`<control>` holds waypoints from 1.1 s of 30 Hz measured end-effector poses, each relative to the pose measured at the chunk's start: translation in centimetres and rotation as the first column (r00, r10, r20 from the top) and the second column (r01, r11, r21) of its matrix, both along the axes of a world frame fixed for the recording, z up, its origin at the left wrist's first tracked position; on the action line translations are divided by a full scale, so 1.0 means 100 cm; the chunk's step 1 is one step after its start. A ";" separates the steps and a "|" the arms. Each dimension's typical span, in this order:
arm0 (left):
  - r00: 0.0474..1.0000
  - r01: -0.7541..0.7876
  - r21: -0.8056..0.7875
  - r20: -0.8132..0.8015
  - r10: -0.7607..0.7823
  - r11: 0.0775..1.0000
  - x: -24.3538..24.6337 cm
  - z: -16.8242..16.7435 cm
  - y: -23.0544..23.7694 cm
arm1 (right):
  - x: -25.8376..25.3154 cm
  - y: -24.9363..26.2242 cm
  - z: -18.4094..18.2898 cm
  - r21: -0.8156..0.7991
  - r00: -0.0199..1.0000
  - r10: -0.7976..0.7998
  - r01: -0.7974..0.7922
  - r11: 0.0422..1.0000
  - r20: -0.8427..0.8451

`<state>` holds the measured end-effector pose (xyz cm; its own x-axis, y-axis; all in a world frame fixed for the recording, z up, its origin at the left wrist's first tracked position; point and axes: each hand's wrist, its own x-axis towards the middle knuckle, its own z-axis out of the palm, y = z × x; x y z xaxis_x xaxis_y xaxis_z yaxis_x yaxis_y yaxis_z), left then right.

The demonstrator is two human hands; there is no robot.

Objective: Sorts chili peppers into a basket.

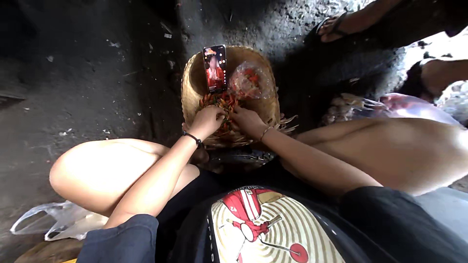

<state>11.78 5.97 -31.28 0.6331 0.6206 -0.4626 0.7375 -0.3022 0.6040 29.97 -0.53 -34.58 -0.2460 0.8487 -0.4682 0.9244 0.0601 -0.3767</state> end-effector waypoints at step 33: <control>0.724 -0.219 -0.145 0.639 0.260 0.965 0.002 0.008 0.003 | 0.012 0.012 0.038 -0.733 -0.173 -0.713 0.218 0.645 -0.679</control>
